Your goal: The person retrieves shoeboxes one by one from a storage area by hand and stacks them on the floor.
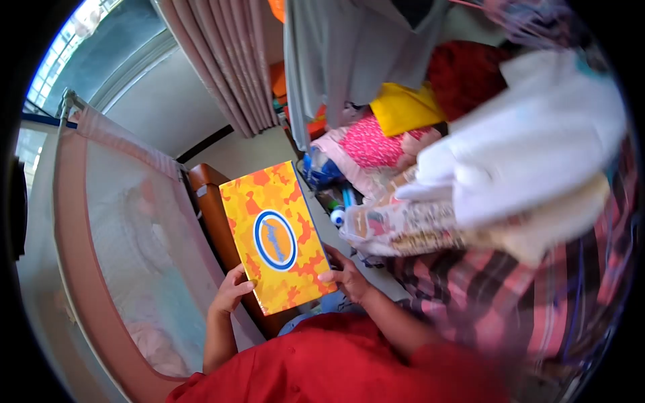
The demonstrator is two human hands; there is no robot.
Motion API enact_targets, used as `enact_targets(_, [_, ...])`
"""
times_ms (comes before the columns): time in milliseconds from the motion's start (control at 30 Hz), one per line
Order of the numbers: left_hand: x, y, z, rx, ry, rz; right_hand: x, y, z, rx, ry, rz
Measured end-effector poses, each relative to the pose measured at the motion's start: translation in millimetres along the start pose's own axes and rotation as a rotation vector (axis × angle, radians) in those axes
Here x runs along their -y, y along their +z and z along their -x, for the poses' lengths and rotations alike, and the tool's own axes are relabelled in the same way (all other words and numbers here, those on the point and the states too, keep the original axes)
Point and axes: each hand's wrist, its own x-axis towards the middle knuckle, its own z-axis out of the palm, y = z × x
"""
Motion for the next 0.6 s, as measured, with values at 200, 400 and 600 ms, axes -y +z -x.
enact_targets(200, [146.6,343.8,-23.0,-0.101,0.142,0.1,69.7,-253.6,248.3,0.047,-0.027,0.012])
enact_targets(400, [296.2,482.7,96.4,-0.118,0.101,0.1,-2.7,-326.8,459.0,0.029,-0.156,0.257])
enact_targets(600, [543.5,725.3,175.9,-0.254,0.222,0.183,-67.5,-529.3,694.3,0.117,-0.147,0.33])
